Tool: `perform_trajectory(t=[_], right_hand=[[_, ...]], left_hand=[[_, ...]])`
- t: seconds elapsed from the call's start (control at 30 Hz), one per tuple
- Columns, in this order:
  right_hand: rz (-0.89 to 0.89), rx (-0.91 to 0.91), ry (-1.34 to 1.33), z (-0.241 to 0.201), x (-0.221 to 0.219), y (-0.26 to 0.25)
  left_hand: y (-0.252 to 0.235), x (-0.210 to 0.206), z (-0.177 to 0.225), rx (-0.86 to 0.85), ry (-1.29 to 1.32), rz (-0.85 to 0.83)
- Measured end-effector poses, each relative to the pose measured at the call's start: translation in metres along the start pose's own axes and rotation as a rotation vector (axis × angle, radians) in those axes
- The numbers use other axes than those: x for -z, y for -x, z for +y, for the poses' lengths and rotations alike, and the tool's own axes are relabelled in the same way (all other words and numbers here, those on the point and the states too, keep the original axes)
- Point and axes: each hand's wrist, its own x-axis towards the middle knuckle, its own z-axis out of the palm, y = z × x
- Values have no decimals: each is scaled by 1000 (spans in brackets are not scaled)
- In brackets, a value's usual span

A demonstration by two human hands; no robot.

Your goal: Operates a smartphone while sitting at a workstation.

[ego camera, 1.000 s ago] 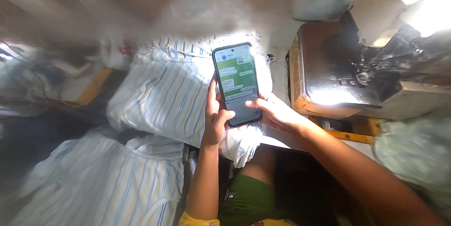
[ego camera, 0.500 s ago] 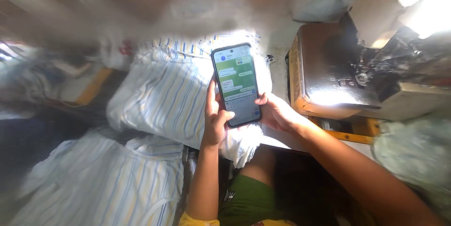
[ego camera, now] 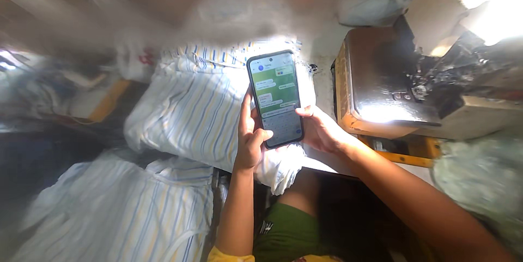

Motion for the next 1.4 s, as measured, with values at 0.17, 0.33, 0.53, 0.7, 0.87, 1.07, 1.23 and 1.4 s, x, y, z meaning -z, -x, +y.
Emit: perform_trajectory(t=[0.17,0.33,0.53,0.7,0.87,1.07,1.23,1.4], right_hand=[[-28,27,55,1,5,0],[-30,22,94,1,5,1],[6,-1,129,-3,0,2],[-49,28,160,0,5,2],[-60,49,209,1,7,2],[-51,51,221,3,8,1],[19,3,124,-3,-2,2],[69,-47,89,-8,-11,1]], left_hand=[[-1,0,0,23,16,14],[-1,1,0,8,7,15],[-1,-2,1,-6,-58,29],[-2,-2,1,-14,-76,36],[-2,-5,1,-27,-165,83],[-2,-5,-1,-81,-189,45],[-4,-9,0,-72,-257,76],[-3,-7,-1,-86,-254,57]])
